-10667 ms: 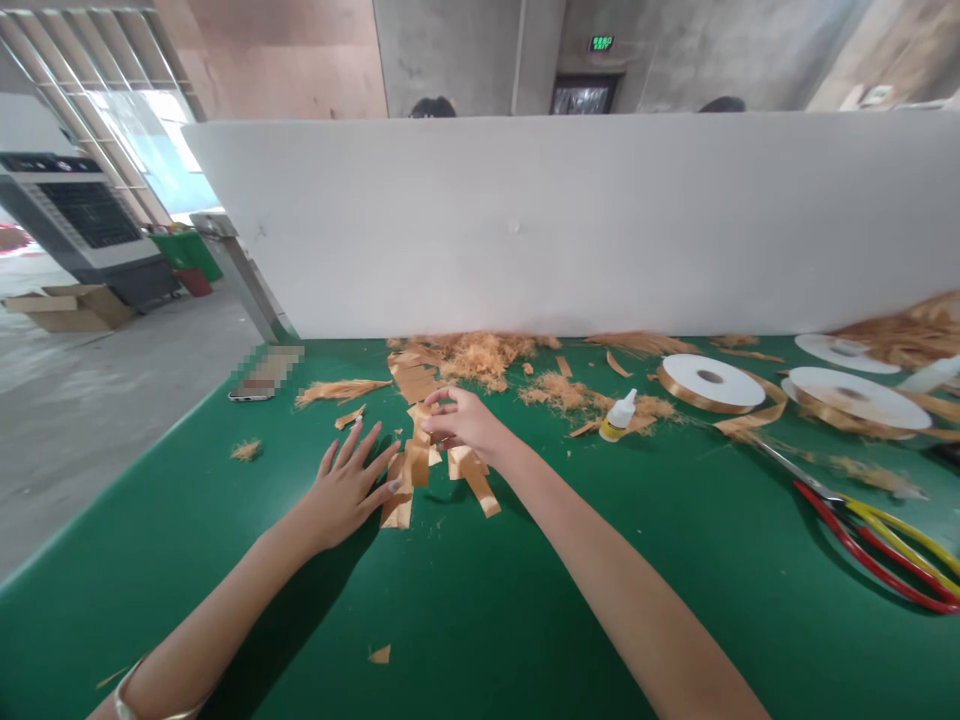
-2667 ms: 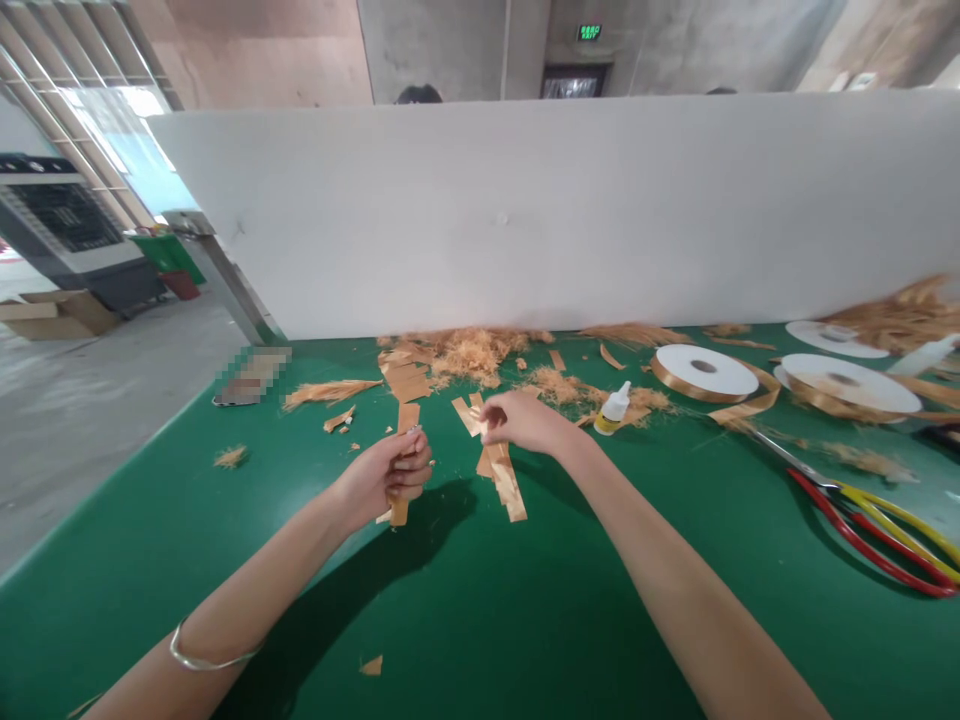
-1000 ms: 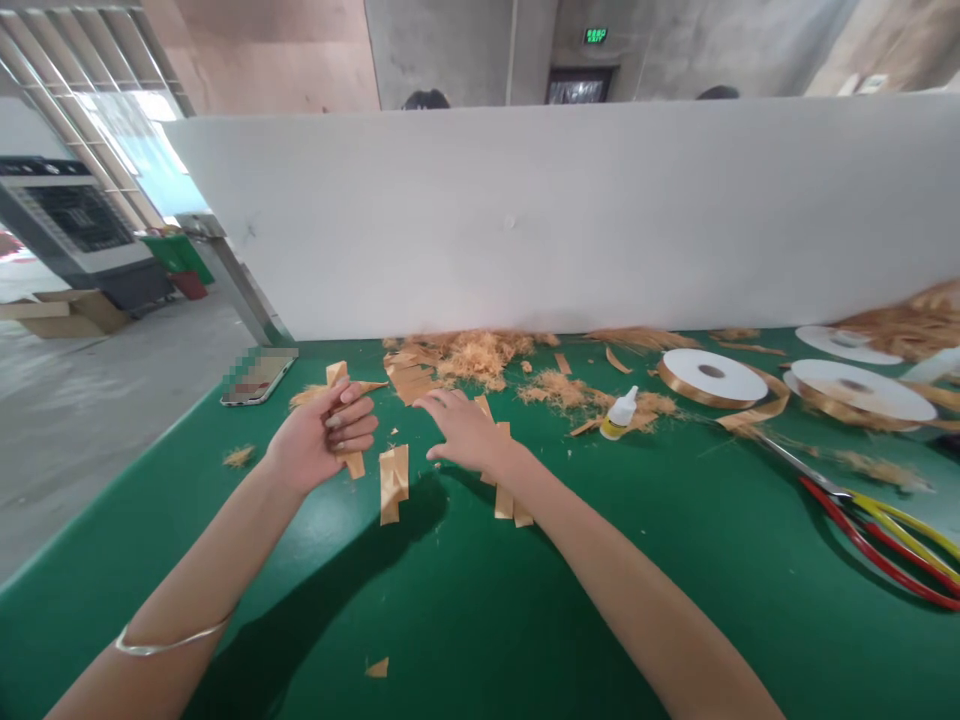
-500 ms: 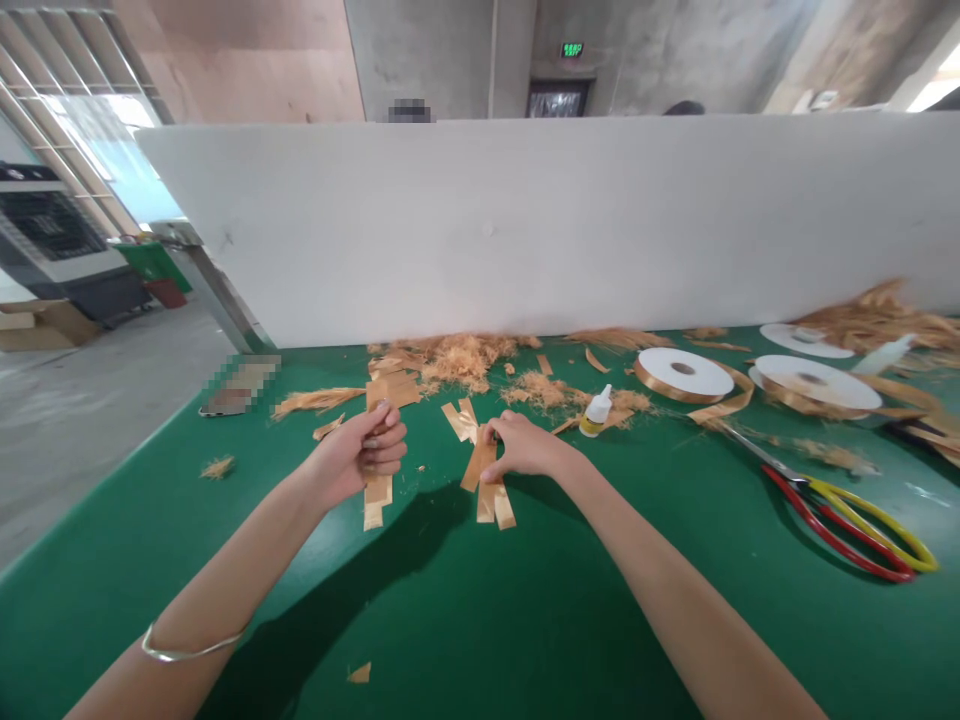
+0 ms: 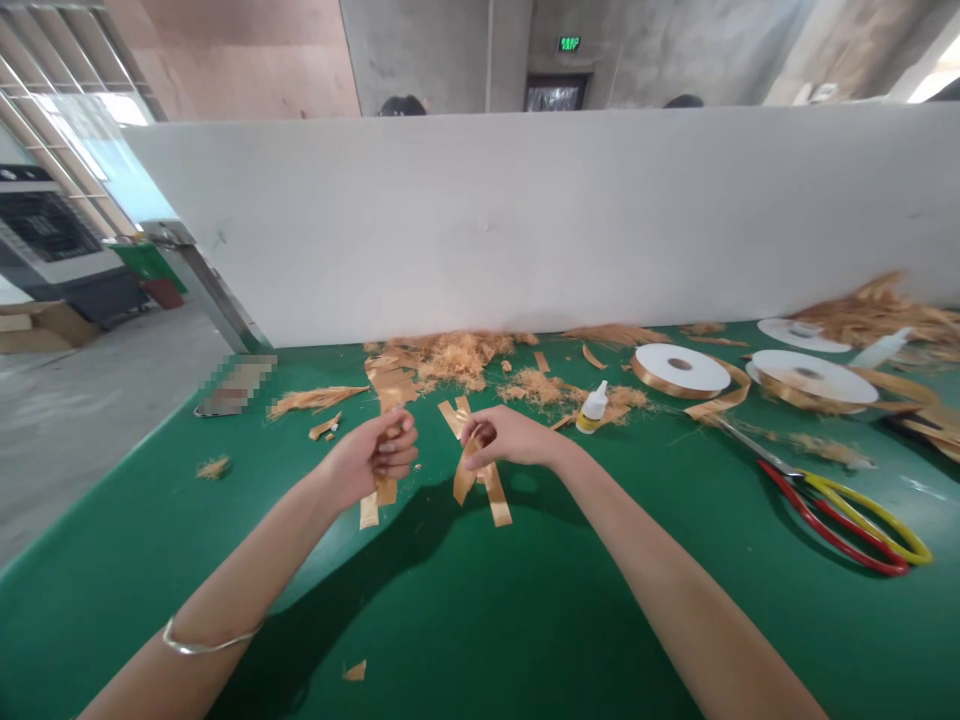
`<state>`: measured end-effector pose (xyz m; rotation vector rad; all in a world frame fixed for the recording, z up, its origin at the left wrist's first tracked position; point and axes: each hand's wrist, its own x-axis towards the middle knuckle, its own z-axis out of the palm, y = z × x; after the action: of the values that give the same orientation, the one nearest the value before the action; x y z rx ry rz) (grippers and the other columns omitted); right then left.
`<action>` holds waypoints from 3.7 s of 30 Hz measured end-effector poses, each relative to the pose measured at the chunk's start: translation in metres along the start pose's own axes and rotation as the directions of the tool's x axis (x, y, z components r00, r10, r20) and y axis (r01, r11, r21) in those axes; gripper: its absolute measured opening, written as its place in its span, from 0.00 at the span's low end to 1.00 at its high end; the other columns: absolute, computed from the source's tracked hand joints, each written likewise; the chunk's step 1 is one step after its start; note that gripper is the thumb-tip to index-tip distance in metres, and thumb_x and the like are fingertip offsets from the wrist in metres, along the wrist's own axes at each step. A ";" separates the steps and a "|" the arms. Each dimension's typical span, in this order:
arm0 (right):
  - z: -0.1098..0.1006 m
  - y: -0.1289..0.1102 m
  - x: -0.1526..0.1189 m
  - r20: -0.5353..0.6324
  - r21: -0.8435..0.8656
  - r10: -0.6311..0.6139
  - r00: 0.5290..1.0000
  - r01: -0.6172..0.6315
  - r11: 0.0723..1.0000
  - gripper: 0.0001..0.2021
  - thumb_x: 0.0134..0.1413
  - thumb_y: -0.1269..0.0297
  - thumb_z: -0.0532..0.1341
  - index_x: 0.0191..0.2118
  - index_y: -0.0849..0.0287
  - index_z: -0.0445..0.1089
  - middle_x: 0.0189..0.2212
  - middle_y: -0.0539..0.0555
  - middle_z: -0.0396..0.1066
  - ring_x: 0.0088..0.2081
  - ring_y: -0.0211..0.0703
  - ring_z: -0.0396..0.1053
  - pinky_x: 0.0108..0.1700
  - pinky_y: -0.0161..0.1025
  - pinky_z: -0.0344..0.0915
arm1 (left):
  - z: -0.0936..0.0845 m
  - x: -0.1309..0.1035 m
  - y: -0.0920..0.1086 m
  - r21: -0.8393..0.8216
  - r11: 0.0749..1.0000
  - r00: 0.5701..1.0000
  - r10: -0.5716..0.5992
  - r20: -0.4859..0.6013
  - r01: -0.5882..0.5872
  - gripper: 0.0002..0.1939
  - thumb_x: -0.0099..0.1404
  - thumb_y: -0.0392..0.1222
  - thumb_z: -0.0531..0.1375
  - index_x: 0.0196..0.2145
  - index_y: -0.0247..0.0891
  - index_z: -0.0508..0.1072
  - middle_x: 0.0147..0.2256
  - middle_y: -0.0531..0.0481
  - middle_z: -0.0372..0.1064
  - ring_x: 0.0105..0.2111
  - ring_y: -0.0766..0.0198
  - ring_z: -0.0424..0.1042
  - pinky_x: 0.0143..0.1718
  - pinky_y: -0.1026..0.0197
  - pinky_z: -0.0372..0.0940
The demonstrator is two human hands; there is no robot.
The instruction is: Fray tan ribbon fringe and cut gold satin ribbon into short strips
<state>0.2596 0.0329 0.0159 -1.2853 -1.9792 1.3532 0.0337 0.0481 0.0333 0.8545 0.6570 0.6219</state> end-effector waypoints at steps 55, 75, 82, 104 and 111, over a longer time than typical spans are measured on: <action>0.011 0.004 0.000 -0.273 -0.485 0.352 0.895 -0.444 0.753 0.14 0.33 0.56 0.67 0.24 0.57 0.63 0.29 0.55 0.66 0.30 0.48 0.66 0.25 0.37 0.53 | -0.015 -0.031 0.038 -0.020 0.993 0.993 0.117 0.006 -0.117 0.15 0.68 0.40 0.47 0.24 0.35 0.60 0.16 0.59 0.42 0.12 0.75 0.43 0.12 0.71 0.42; 0.030 -0.047 0.061 0.001 -0.622 0.241 0.971 -0.188 0.760 0.29 0.28 0.59 0.71 0.44 0.55 0.66 0.45 0.57 0.65 0.43 0.50 0.64 0.32 0.37 0.60 | -0.018 -0.026 0.032 -0.057 0.995 0.997 0.080 0.011 -0.079 0.13 0.67 0.39 0.48 0.24 0.35 0.60 0.15 0.60 0.42 0.12 0.75 0.42 0.11 0.71 0.41; -0.008 -0.015 0.026 -0.189 -0.632 0.294 0.937 -0.345 0.694 0.22 0.35 0.58 0.68 0.40 0.56 0.68 0.44 0.59 0.65 0.45 0.54 0.63 0.36 0.40 0.59 | -0.022 -0.028 0.033 -0.054 0.994 0.996 0.094 0.004 -0.093 0.13 0.67 0.39 0.49 0.24 0.36 0.59 0.16 0.60 0.42 0.12 0.75 0.43 0.12 0.71 0.41; -0.028 0.020 0.002 -0.049 -0.323 0.257 0.965 -0.259 0.910 0.16 0.41 0.53 0.63 0.35 0.58 0.71 0.26 0.52 0.69 0.28 0.39 0.65 0.29 0.35 0.60 | -0.023 -0.021 0.023 -0.038 0.998 0.999 0.048 0.006 -0.048 0.13 0.67 0.39 0.49 0.24 0.36 0.59 0.16 0.60 0.41 0.13 0.76 0.41 0.12 0.70 0.38; -0.006 0.018 0.013 -0.205 -0.438 0.255 0.945 -0.321 0.839 0.22 0.36 0.53 0.66 0.40 0.57 0.68 0.35 0.55 0.67 0.33 0.44 0.65 0.28 0.36 0.55 | -0.023 -0.022 0.024 -0.027 0.998 0.998 0.057 -0.015 -0.057 0.13 0.67 0.39 0.49 0.24 0.36 0.59 0.16 0.60 0.41 0.13 0.75 0.41 0.12 0.70 0.39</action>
<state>0.2659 0.0491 0.0006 -1.9102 -2.1521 0.8871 -0.0027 0.0550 0.0481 0.8461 0.6371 0.6875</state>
